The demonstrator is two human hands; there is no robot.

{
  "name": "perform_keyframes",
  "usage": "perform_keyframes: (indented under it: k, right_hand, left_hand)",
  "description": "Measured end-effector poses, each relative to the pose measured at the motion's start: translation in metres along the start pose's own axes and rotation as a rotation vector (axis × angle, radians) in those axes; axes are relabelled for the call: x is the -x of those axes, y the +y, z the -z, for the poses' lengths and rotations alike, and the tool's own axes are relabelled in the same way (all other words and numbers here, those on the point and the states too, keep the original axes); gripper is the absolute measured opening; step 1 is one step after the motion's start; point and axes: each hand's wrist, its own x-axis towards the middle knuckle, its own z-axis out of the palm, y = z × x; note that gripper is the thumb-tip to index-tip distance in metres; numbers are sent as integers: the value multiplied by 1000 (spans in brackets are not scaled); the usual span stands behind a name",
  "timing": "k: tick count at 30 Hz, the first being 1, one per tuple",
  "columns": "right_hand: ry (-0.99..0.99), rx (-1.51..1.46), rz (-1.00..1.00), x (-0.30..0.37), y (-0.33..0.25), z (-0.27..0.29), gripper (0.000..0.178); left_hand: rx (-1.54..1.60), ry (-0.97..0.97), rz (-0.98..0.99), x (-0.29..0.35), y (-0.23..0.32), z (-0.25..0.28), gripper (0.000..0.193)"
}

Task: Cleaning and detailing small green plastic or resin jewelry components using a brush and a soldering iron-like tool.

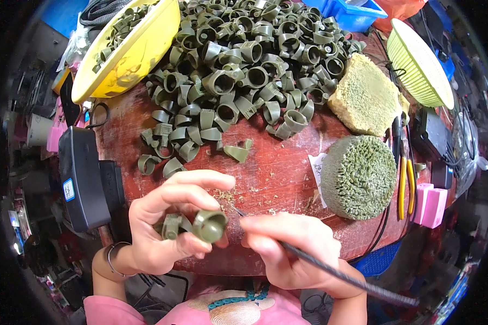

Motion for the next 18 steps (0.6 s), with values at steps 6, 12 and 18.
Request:
perform_keyframes:
  k: [6, 12, 18]
  right_hand:
    - [-7, -213, -123, -12, 2, -9, 23]
    - [417, 25, 4, 7, 13, 2, 37]
    - [47, -86, 280, -3, 10, -3, 32]
  left_hand:
    - [-188, -149, 89, -5, -3, 1, 35]
    - [-293, -35, 53, -8, -5, -1, 33]
    - [-426, -19, -82, -6, -3, 2, 35]
